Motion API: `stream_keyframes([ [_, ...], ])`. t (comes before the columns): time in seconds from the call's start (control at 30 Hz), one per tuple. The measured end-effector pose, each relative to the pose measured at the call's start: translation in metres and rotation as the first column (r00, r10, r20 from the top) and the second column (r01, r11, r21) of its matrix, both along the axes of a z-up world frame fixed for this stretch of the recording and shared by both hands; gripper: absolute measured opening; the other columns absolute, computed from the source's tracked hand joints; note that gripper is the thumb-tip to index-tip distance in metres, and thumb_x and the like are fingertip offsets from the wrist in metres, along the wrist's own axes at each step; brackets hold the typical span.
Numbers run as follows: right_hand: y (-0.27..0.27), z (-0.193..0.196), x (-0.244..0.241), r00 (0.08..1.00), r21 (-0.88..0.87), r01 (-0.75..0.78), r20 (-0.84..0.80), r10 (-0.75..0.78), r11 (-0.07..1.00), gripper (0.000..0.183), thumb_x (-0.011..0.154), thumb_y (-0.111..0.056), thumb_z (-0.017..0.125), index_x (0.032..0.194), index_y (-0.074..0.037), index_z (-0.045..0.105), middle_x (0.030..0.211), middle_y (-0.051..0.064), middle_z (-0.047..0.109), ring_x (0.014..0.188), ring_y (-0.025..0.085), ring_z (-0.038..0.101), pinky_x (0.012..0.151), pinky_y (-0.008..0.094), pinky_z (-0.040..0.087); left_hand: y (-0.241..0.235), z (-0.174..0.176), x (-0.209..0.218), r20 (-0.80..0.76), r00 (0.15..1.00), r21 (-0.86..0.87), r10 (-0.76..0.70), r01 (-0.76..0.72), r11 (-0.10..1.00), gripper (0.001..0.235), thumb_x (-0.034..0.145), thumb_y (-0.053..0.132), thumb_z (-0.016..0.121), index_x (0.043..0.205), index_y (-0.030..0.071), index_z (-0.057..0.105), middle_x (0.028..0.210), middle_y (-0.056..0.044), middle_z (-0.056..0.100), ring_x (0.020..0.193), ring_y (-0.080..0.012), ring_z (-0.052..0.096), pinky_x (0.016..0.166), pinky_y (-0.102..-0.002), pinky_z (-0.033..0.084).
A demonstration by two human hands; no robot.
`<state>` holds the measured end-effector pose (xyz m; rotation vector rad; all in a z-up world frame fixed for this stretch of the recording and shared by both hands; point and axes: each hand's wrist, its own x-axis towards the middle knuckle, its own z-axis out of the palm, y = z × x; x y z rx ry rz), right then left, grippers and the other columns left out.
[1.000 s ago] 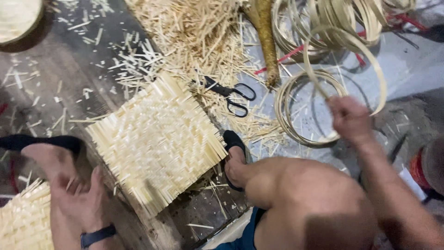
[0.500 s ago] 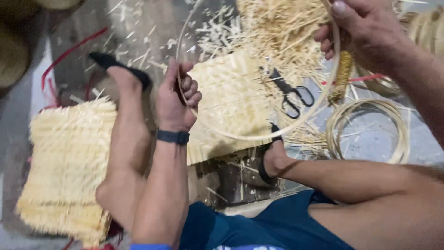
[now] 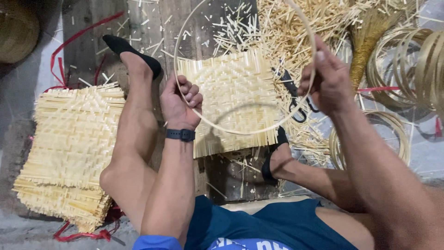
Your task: The person sits on the floor assembling round woven bamboo sieves. They trim the edge of a woven bamboo mat with scissors, bend a thin bamboo rim hoop around the mat, press the assembly into a round wooden mold, and set finished sieves onto a stack.
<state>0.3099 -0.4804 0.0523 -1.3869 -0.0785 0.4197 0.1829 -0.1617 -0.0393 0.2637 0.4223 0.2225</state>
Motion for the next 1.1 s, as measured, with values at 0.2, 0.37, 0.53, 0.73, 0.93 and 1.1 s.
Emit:
stream_keyframes([
  [0.2,-0.014,-0.041,-0.011,0.985,0.090,-0.139,-0.090,0.147,0.986,0.052,0.109,-0.024,0.060,0.158,-0.011,0.051,0.068,-0.002,0.052,0.056,0.011,0.055,0.050,0.032,0.054,0.016,-0.019,-0.017,-0.075,0.995,-0.055,0.059,-0.064,0.996,0.032,0.104,0.033,0.058,0.082,0.009,0.058,0.063,0.002,0.045,0.051,-0.0110,0.041,0.041,-0.025,0.032],
  [0.37,-0.001,-0.053,-0.007,0.993,0.109,-0.086,-0.075,0.095,0.990,0.052,0.109,-0.024,0.060,0.157,-0.009,0.049,0.070,0.004,0.059,0.059,0.015,0.061,0.055,0.034,0.059,0.001,-0.008,-0.021,-0.138,0.987,0.038,0.087,-0.083,0.996,0.031,0.103,0.036,0.061,0.094,0.006,0.065,0.063,0.003,0.045,0.051,-0.0085,0.040,0.041,-0.023,0.031],
  [0.53,0.017,-0.114,-0.001,0.998,-0.424,-0.021,-0.061,-0.005,0.905,0.042,0.094,-0.005,0.067,0.136,0.001,0.061,0.098,0.005,0.074,0.083,0.015,0.074,0.063,0.033,0.067,-0.003,-0.072,-0.042,-0.411,0.866,0.521,0.285,-0.033,0.853,0.041,0.096,0.030,0.072,0.134,0.017,0.069,0.071,0.005,0.055,0.057,-0.0069,0.047,0.047,-0.023,0.041],
  [0.73,0.027,-0.198,0.007,0.927,-0.743,0.055,0.286,0.242,0.667,0.038,0.085,-0.006,0.073,0.123,-0.008,0.076,0.088,0.016,0.074,0.079,0.021,0.072,0.073,0.032,0.055,0.026,-0.145,-0.047,-0.469,0.659,0.828,0.588,0.560,0.033,0.025,0.077,0.012,0.080,0.102,0.007,0.081,0.094,-0.017,0.076,0.080,-0.0253,0.073,0.081,-0.036,0.058],
  [0.93,0.033,-0.190,-0.004,0.923,-0.761,0.116,0.320,0.214,0.638,0.031,0.091,-0.014,0.078,0.122,-0.008,0.077,0.089,0.018,0.076,0.075,0.021,0.073,0.072,0.034,0.055,0.027,-0.137,-0.050,-0.647,0.618,0.720,0.446,0.689,0.089,0.026,0.078,0.014,0.083,0.101,0.004,0.079,0.087,-0.020,0.076,0.077,-0.0290,0.074,0.077,-0.038,0.057],
  [1.1,0.025,-0.204,0.003,0.949,-0.759,0.134,0.283,0.138,0.637,0.025,0.089,-0.018,0.081,0.110,-0.004,0.079,0.088,0.016,0.077,0.077,0.020,0.075,0.075,0.032,0.058,0.039,-0.156,-0.047,-0.535,0.683,0.795,0.497,0.606,0.023,0.029,0.068,0.010,0.088,0.096,0.004,0.081,0.089,-0.015,0.078,0.079,-0.0245,0.076,0.078,-0.035,0.058],
])
